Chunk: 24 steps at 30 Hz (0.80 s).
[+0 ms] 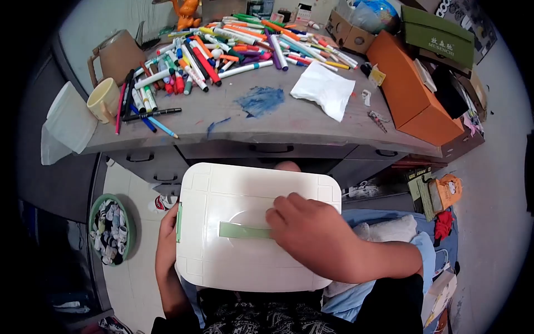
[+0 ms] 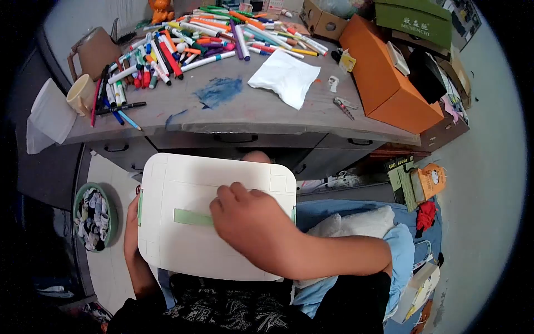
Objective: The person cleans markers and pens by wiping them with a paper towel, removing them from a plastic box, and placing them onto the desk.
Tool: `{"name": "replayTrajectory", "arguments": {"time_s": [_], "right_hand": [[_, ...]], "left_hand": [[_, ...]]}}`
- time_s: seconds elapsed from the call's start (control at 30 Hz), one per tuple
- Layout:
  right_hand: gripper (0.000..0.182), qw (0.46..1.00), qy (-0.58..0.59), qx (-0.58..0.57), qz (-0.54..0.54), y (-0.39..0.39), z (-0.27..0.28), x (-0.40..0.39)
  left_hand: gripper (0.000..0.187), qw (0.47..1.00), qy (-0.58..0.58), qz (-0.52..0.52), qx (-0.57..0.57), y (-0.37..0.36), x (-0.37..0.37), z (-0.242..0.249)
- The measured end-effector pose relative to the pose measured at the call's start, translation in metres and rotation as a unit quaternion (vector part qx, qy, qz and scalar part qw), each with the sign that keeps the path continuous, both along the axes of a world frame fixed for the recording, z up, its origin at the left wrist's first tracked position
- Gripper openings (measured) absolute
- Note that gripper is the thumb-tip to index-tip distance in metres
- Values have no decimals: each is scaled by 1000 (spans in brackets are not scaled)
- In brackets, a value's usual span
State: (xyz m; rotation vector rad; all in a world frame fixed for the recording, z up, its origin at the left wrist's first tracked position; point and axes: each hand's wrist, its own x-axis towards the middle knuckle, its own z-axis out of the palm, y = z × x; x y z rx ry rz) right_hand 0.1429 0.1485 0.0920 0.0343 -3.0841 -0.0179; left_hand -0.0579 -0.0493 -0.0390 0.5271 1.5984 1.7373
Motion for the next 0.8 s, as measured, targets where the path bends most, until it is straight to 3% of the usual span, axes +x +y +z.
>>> {"name": "replayTrajectory", "arguments": {"time_s": [0.1, 0.23, 0.3, 0.33, 0.43, 0.57, 0.77, 0.8], "right_hand": [[18, 999, -13, -16, 44, -6, -5, -7], [21, 998, -53, 14, 22, -16, -3, -5], [19, 998, 52, -23, 31, -14, -11, -5], [19, 998, 50, -25, 32, -13, -10, -4], [18, 996, -74, -11, 46, -6, 5, -6], [20, 986, -99, -116, 70, 12, 21, -17], [24, 987, -36, -152, 41, 25, 63, -15], [24, 986, -37, -154, 43, 27, 71, -14]], "left_hand": [[29, 1000, -7, -2, 15, 0, 0, 0], [29, 999, -29, 13, 22, 0, 3, 4], [30, 999, -41, 12, 29, -1, 2, -2], [28, 999, -21, 4, 29, -1, 1, -5], [25, 999, 23, -10, 25, -4, 0, -12], [21, 998, 45, -27, 16, -6, -4, -16], [14, 1000, 12, 2, -9, -5, -1, -11], [14, 998, 60, -13, -3, -7, -6, -22]]}}
